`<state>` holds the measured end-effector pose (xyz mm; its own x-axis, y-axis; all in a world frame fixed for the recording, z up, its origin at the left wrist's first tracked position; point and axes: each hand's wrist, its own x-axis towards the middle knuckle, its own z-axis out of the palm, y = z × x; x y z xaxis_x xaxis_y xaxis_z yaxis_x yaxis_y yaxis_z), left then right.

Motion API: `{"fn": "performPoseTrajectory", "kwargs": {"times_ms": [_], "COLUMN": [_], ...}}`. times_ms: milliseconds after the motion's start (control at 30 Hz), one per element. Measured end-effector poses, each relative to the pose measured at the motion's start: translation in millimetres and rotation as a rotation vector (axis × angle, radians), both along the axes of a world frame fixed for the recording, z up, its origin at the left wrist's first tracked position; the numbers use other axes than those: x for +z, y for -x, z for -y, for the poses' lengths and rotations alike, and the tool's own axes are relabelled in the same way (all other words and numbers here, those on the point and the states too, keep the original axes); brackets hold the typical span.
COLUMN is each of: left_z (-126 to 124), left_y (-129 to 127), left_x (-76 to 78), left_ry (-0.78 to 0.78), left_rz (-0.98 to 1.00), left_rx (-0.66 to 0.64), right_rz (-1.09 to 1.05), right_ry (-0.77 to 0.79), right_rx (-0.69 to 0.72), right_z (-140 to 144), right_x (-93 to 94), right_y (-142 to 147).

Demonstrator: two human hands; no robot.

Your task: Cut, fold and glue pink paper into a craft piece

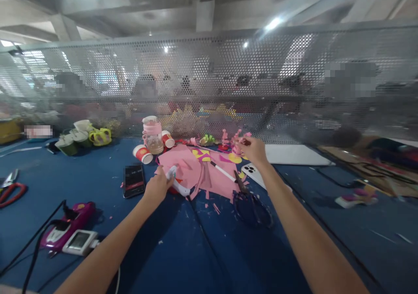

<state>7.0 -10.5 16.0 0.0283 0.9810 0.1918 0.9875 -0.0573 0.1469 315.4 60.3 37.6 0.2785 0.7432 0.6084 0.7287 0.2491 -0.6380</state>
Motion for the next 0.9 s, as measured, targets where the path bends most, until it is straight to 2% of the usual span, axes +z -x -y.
{"fn": "performPoseTrajectory", "kwargs": {"times_ms": [133,233,400,533,633,733,800,900], "left_z": [5,7,11,17,22,24,25,24], "left_y": [-1,0,-2,-5,-6,-5,-6,-13], "left_x": [7.2,9.7,14.8,20.4,22.7,23.4,24.4,27.8], "left_ry": [0.068,0.085,0.093,0.089,0.059,-0.07,-0.228,-0.547], "left_rz": [-0.2,-0.205,-0.161,-0.227,-0.26,-0.267,-0.238,-0.022], "left_rx": [-0.027,-0.037,0.021,0.07,0.096,0.064,0.005,-0.226], "right_rz": [-0.059,-0.084,-0.135,-0.177,-0.263,-0.35,-0.385,-0.405], "right_ry": [-0.085,-0.09,-0.035,-0.02,0.051,0.114,0.139,0.144], "right_rx": [0.154,0.235,0.336,0.373,0.455,0.545,0.565,0.569], "right_z": [12,24,45,60,67,71,71,71], "right_x": [21.8,33.3,41.6,45.7,47.3,47.2,46.6,45.9], "right_y": [20,41,63,69,74,80,83,87]}}
